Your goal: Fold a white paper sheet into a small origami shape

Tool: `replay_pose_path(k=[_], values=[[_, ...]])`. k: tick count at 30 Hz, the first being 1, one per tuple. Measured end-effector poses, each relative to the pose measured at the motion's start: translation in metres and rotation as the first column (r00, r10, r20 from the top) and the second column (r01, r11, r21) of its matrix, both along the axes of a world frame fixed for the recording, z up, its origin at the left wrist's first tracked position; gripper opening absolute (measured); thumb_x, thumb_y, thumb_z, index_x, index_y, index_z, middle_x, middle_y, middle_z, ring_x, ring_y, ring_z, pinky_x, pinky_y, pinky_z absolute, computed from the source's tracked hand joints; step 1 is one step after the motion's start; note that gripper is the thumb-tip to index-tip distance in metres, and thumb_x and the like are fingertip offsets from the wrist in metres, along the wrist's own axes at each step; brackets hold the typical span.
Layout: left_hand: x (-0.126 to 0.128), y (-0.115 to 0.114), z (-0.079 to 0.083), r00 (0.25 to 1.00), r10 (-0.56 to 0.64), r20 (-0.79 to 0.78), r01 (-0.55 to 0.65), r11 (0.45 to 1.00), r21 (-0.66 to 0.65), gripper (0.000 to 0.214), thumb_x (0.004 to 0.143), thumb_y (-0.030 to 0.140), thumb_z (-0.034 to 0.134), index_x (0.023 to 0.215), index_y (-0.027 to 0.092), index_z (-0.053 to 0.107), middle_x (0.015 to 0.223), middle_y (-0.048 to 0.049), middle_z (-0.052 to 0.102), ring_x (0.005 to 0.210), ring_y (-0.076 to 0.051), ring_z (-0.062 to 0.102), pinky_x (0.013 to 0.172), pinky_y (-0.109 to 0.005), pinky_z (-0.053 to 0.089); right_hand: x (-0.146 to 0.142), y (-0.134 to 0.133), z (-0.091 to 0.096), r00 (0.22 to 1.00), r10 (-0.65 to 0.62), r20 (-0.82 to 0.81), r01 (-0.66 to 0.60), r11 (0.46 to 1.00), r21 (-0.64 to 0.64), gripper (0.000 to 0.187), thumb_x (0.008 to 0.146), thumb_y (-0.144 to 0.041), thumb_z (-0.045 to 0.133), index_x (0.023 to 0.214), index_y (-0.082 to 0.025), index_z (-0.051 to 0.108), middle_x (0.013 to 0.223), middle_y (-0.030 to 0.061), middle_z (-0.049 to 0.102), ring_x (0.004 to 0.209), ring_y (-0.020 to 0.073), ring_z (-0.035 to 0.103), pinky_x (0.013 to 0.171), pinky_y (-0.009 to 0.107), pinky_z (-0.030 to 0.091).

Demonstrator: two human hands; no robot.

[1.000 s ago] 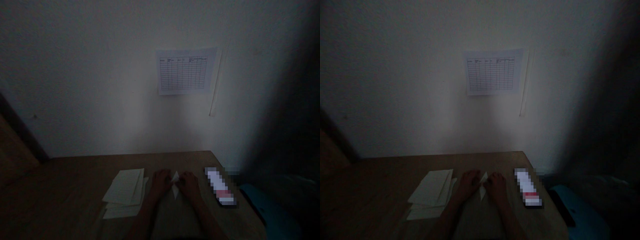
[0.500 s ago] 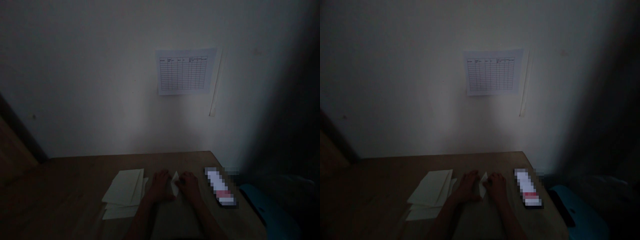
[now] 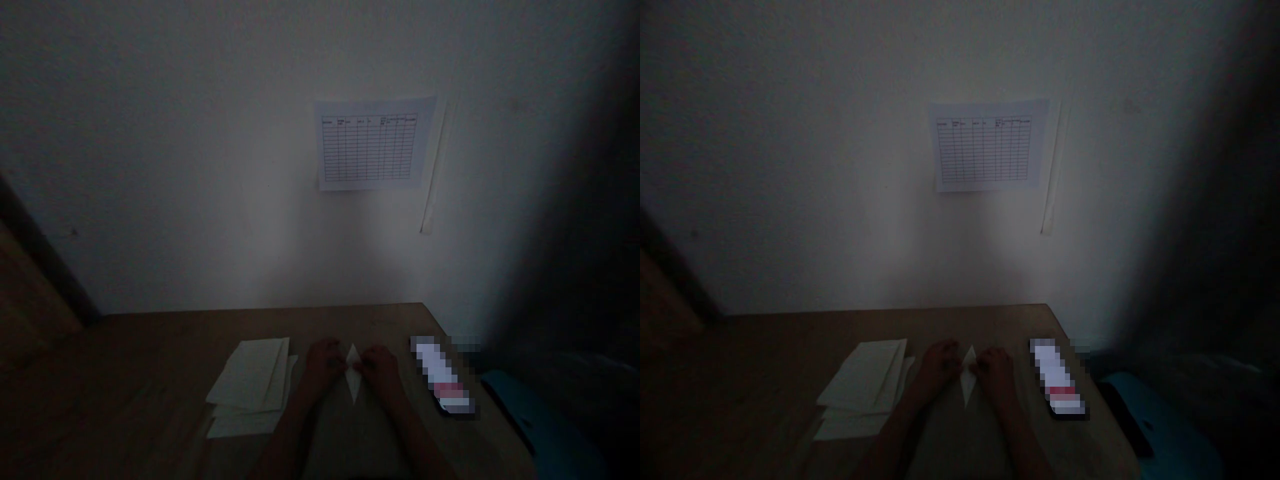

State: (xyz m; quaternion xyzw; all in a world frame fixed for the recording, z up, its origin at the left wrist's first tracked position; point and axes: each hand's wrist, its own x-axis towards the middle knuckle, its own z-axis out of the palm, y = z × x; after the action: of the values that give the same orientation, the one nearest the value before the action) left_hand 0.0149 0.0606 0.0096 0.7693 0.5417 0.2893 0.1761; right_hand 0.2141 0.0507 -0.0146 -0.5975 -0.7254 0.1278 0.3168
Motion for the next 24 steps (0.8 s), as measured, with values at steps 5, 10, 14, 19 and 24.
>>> replay_pose_path(k=[5,10,14,19,24], values=[[0.002,0.002,-0.004,1.000,-0.014,0.004,0.014,0.999,0.029,0.010,0.071,0.018,0.077,0.078,0.025,0.076,0.128,-0.0051,0.064,0.122,-0.027,0.054,0.108,-0.044,0.036,-0.001,-0.001,0.001,1.000,0.006,0.008,-0.006,1.000,-0.017,0.009,0.082,-0.034,0.069,0.083,-0.026,0.074,0.099,0.0043,0.070,0.103,0.0232,0.058,0.089,0.032,0.036],[0.005,0.002,-0.010,0.999,-0.035,-0.018,0.036,0.996,0.084,0.014,0.072,0.019,0.076,0.084,0.026,0.075,0.123,-0.0039,0.066,0.119,-0.025,0.054,0.107,-0.043,0.036,0.000,0.000,-0.001,1.000,-0.002,0.006,0.002,1.000,-0.025,0.008,0.081,-0.032,0.071,0.082,-0.025,0.074,0.100,0.0040,0.069,0.103,0.0230,0.057,0.089,0.032,0.036],[0.008,0.001,-0.012,1.000,-0.010,0.001,0.009,0.995,0.098,0.014,0.076,0.021,0.074,0.089,0.026,0.075,0.123,-0.0043,0.065,0.119,-0.024,0.054,0.106,-0.042,0.037,0.000,0.000,-0.001,1.000,0.009,-0.025,-0.008,1.000,0.008,0.009,0.081,-0.031,0.071,0.077,-0.023,0.073,0.095,0.0044,0.067,0.097,0.0213,0.059,0.086,0.031,0.038],[0.011,0.001,-0.007,0.998,-0.001,0.058,-0.003,0.998,0.067,0.005,0.075,0.023,0.075,0.079,0.025,0.075,0.120,-0.0035,0.067,0.118,-0.025,0.056,0.105,-0.042,0.039,-0.001,0.000,0.000,1.000,0.006,-0.019,-0.006,1.000,0.004,0.013,0.080,-0.032,0.071,0.072,-0.022,0.071,0.090,0.0047,0.065,0.093,0.0214,0.058,0.082,0.031,0.040],[0.011,0.002,-0.006,0.995,0.031,0.097,-0.036,0.998,0.055,0.003,0.075,0.026,0.075,0.078,0.024,0.076,0.116,-0.0054,0.068,0.114,-0.025,0.058,0.102,-0.042,0.042,-0.001,-0.002,0.001,0.999,0.022,-0.026,-0.023,1.000,-0.010,0.011,0.078,-0.033,0.072,0.073,-0.023,0.071,0.092,0.0044,0.065,0.094,0.0222,0.057,0.084,0.032,0.040]])
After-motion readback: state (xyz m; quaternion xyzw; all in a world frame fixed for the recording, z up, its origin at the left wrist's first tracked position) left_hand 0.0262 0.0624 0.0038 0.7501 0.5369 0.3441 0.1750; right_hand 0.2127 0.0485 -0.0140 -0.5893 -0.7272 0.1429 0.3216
